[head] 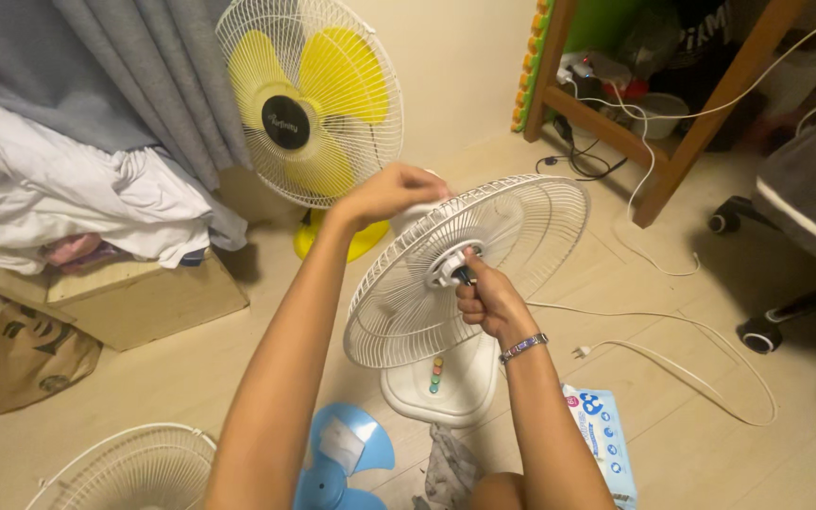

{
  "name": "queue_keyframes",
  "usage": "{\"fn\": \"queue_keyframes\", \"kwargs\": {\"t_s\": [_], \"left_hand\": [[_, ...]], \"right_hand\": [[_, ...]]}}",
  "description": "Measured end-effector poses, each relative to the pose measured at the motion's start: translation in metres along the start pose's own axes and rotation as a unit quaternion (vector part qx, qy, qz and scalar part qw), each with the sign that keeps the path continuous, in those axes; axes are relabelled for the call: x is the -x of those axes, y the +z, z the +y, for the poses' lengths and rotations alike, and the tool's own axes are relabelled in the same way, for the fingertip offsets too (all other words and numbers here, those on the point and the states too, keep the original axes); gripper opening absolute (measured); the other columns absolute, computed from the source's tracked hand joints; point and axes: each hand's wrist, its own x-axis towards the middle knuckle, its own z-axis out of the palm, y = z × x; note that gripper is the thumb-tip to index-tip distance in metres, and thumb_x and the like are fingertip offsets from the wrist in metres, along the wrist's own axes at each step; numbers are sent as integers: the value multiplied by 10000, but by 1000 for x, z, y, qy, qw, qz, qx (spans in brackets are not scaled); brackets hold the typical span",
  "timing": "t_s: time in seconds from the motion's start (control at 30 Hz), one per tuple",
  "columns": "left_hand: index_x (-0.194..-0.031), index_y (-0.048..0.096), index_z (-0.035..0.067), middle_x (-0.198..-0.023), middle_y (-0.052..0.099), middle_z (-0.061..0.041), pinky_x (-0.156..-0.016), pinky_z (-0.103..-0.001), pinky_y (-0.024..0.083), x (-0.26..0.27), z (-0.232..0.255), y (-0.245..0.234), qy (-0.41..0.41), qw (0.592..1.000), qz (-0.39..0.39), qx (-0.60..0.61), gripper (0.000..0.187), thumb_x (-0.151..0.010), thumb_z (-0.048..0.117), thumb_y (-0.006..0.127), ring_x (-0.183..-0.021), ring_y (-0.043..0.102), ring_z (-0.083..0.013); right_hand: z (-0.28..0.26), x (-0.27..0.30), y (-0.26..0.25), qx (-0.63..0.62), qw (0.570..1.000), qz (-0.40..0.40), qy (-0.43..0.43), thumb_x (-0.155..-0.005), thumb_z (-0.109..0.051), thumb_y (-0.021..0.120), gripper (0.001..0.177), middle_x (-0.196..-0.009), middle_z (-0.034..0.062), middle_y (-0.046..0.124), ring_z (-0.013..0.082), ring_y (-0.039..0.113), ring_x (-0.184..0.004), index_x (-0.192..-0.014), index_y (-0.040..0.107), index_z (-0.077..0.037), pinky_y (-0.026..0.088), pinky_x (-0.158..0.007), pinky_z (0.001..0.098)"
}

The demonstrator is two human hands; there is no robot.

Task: The person reassembles a white electric fan by attaching a blue fan blade to the motor shaft and securing it with a nut. They then place the front wire cage over the blade and fasten it to the fan head.

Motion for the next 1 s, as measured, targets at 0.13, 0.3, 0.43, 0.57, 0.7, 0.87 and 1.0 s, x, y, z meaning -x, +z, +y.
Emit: {"fn": "queue_keyframes", "kwargs": {"t_s": [0.13, 0.3, 0.43, 0.57, 0.7, 0.87, 1.0], "left_hand": [[-1104, 747, 6, -1066, 745, -91, -879, -288, 575, 68, 55, 26, 183, 925, 326, -68, 202, -989, 113, 621, -987, 706, -171], [-1048, 665, -12, -905, 661, -128, -738, -330, 526, 152, 61, 171, 229, 822, 502, -141, 154, -1055, 98, 558, -804, 639, -221], [-1053, 647, 21, -826, 718, -120, -679, -357, 548, 121, -8, 215, -72, 916, 389, 68, 429, -1032, 432, 525, -724, 695, -229], [-1194, 625, 81, -994, 694, -61, -799, -310, 563, 78, -78, 201, -95, 787, 240, 560, 671, -907, 685, 568, -869, 689, -169], [-1124, 627, 73, -806, 553, -12, -566, -272, 432, 49, -108, 201, -18, 685, 121, 718, 779, -839, 798, 633, -633, 518, -143], [-1080, 613, 105, -749, 504, 8, -499, -241, 302, 35, -121, 203, -53, 678, 138, 720, 807, -734, 833, 646, -561, 405, -115], [-1099, 622, 84, -700, 449, 42, -478, -248, 281, 37, -122, 204, -18, 677, 112, 727, 832, -777, 850, 638, -527, 373, -101]], "right_hand": [[1, 4, 1, -4, 1000, -18, -2, -1042, -563, 439, 487, -534, -50, 309, 68, 222, -388, -775, 424, -156, 130, -345, 254], [-2, 0, -3, -13, 1000, -21, 3, -1035, -549, 452, 456, -545, -43, 334, 67, 231, -392, -808, 460, -153, 136, -352, 247], [6, -1, -3, -13, 1000, 7, 7, -1025, -549, 478, 447, -540, -30, 347, 79, 229, -386, -816, 465, -154, 135, -350, 255], [3, 1, -6, -23, 999, -30, 6, -1021, -555, 461, 467, -526, -41, 310, 77, 209, -372, -779, 443, -156, 129, -345, 257], [3, -1, -2, -38, 998, -40, 24, -1032, -568, 436, 503, -503, -59, 261, 72, 187, -357, -735, 389, -163, 114, -340, 254], [2, -2, -2, -4, 1000, -12, -11, -1052, -497, 446, 448, -519, -44, 291, 80, 211, -371, -772, 434, -147, 129, -351, 264], [1, -2, -3, -33, 998, -55, 14, -1055, -491, 419, 454, -511, -54, 273, 74, 212, -359, -756, 415, -151, 116, -338, 253]]}}
